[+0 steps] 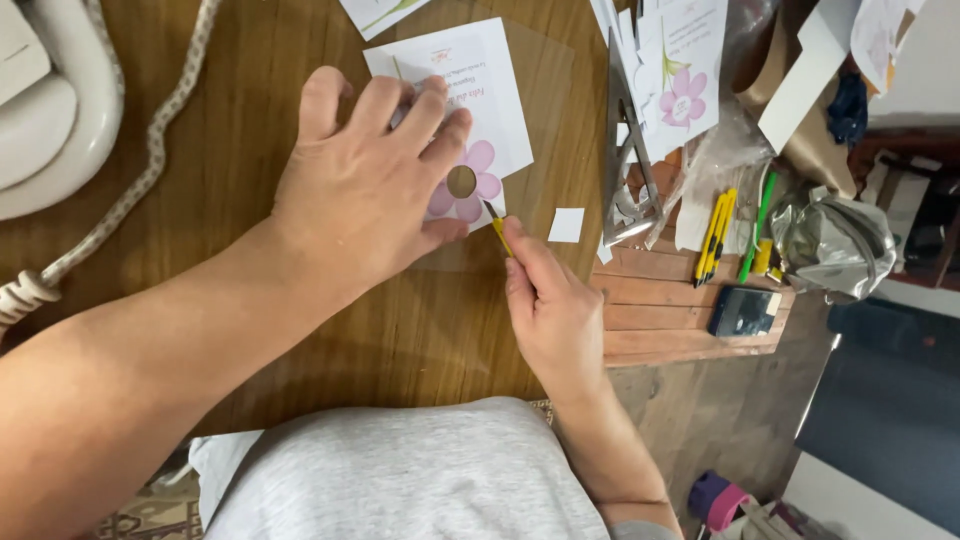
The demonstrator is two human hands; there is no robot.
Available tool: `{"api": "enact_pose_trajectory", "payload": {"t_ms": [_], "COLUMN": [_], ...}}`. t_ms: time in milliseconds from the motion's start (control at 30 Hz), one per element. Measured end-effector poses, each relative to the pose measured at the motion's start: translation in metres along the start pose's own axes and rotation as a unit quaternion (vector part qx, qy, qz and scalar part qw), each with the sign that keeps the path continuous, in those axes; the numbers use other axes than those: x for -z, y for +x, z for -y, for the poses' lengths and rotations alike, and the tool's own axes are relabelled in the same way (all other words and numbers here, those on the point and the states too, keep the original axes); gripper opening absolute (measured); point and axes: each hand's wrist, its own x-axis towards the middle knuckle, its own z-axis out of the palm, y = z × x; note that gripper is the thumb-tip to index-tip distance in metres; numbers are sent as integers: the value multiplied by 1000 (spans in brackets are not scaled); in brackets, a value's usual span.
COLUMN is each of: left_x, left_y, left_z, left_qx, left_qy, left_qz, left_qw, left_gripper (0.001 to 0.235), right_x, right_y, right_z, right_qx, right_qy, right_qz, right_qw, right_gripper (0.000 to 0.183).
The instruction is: Cutting out printed paper designs using a utility knife, ruler, and scissors
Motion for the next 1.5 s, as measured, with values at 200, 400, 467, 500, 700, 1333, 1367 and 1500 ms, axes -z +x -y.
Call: {"api": "enact_pose_trajectory", "payload": {"t_ms": [200,400,467,500,700,1333,1367,1500], "left_x": [-1,-2,0,0,-1,-3,-4,-7], "left_y": [0,-1,-1,0,0,-4,-4,-5], "left_z": [-1,0,0,0,-1,-2,-2,-4], "left_qx": [0,-4,-3,-3,-5,-7,-4,-2], "left_qy": [-11,-3,-3,-3,-4,10,-1,-5], "left_qz": [23,25,23,21,36,17,5,8], "left_qw": [1000,1000,1000,1000,999,1000,1000,1000], "left_gripper": [86,87,86,85,88,82,80,71], "right_x": [-1,-2,-2,-3,-3,-5,-5,-2], "right_y": [0,-1,-1,-1,-2,-15,-16,-16], "right_z": [2,0,0,-1,-1,1,2,14], "right_qx": [-1,-7,0,8,8,4,2,-49], "right_qy": [-12,-14,-17,-20,-65,-70,-62,-47], "right_qz": [-1,3,-1,-7,11,42,50,66], "right_qw": [1000,1000,1000,1000,998,997,997,995], "right_gripper": [34,35,35,35,37,56,55,50]}}
